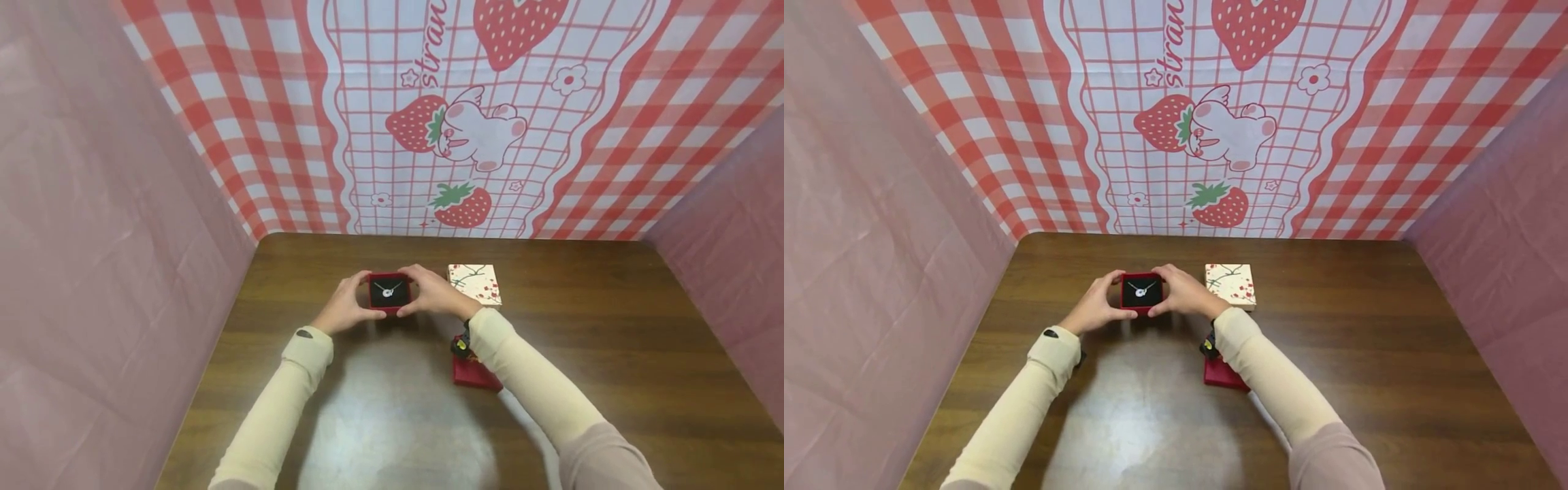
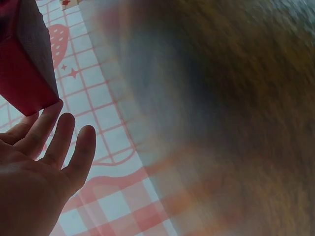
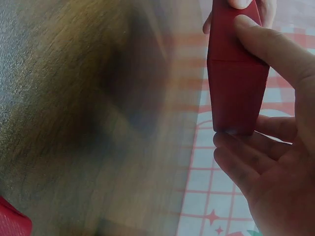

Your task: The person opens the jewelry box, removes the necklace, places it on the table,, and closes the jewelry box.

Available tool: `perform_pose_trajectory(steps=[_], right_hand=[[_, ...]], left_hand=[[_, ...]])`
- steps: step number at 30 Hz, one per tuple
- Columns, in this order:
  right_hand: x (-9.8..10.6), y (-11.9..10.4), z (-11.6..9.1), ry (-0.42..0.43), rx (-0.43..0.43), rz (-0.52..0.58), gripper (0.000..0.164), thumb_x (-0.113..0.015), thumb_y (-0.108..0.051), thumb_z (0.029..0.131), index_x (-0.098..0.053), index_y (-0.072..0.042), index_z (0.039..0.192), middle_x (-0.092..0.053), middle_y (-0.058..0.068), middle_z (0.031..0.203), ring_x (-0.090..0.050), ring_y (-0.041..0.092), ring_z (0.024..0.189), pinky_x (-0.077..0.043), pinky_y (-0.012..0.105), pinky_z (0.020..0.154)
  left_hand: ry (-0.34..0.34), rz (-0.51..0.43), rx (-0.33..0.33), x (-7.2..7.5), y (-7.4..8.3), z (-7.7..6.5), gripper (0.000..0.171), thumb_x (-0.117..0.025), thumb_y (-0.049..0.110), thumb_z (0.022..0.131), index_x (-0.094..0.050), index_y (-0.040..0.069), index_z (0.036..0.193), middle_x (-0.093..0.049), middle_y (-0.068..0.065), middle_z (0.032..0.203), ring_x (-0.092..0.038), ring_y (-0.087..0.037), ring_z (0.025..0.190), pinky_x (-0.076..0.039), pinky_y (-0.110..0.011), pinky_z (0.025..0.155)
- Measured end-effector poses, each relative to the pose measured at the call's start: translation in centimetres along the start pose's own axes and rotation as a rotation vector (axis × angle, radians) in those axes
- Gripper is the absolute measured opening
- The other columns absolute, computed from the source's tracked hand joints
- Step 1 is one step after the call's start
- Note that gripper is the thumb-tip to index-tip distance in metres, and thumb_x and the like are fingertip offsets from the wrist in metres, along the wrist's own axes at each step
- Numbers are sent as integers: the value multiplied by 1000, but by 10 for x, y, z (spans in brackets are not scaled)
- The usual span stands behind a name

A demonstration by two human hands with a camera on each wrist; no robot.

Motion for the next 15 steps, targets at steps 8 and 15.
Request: perform_pose_trajectory(steps=[8, 15], right_hand=[[-8, 4, 8, -11, -34, -27, 92, -89, -33, 64, -47, 0, 139, -56, 17, 132, -57, 32, 120, -45, 47, 106], [-14, 9, 16, -37, -76, -28, 89, -89, -30, 64, -48, -2, 138, -56, 16, 131, -57, 32, 120, -45, 48, 106]], left_hand=[[-13, 1, 24, -3, -9, 7, 88, -87, 29, 68, -42, 12, 142, -50, -14, 142, -40, -33, 136, -35, -57, 112], [-28, 12, 39, -5, -18, 14, 90, -88, 28, 66, -41, 9, 141, -50, -17, 142, -43, -36, 134, -35, -56, 112]])
Point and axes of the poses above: each hand's wrist, its own z-axis towards the middle knuckle, its own x-axis out of the back of the hand, y = z × x, the point moved 6 cm from there along z, towards the middle knuckle
